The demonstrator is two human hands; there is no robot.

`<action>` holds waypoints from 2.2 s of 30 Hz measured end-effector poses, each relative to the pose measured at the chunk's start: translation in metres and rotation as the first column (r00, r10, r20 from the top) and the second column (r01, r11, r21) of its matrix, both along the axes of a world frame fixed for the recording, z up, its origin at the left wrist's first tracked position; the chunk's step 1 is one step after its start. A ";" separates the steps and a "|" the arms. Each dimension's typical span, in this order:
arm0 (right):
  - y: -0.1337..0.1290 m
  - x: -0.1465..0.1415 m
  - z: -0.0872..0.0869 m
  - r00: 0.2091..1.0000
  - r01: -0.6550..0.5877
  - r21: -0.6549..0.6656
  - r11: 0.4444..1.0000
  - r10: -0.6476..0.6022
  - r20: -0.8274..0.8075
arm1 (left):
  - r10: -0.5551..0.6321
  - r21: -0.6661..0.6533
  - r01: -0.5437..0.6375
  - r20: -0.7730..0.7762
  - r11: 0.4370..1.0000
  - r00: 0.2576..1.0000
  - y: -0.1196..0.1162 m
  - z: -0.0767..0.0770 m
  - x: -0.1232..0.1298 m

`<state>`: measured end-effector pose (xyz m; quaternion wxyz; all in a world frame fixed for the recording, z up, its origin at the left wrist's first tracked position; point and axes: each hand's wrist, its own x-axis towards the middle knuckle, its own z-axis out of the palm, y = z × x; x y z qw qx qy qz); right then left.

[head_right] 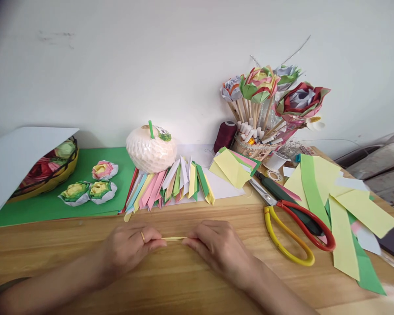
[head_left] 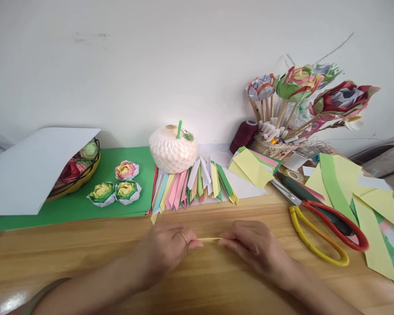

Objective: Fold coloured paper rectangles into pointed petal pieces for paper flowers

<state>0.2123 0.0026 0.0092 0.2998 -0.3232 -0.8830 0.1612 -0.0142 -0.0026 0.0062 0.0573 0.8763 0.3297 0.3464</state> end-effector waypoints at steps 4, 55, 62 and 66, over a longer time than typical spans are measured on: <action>0.003 0.004 0.006 0.998 -0.055 -0.139 0.989 0.060 0.034 | -0.019 -0.102 0.017 -0.015 0.995 1.000 0.001 -0.001 -0.004; 0.016 0.018 0.014 0.995 -0.085 0.084 0.993 0.080 0.061 | -0.082 -0.173 0.112 0.171 0.979 0.982 0.005 0.017 -0.011; 0.031 0.028 0.010 0.976 0.212 0.170 0.962 -0.201 -0.078 | 0.267 0.198 -0.285 0.110 0.938 0.957 0.025 0.032 -0.026; 0.029 0.017 0.009 0.985 0.173 0.161 0.972 -0.170 -0.035 | 0.410 0.325 -0.346 -0.155 0.880 0.899 0.031 0.025 -0.023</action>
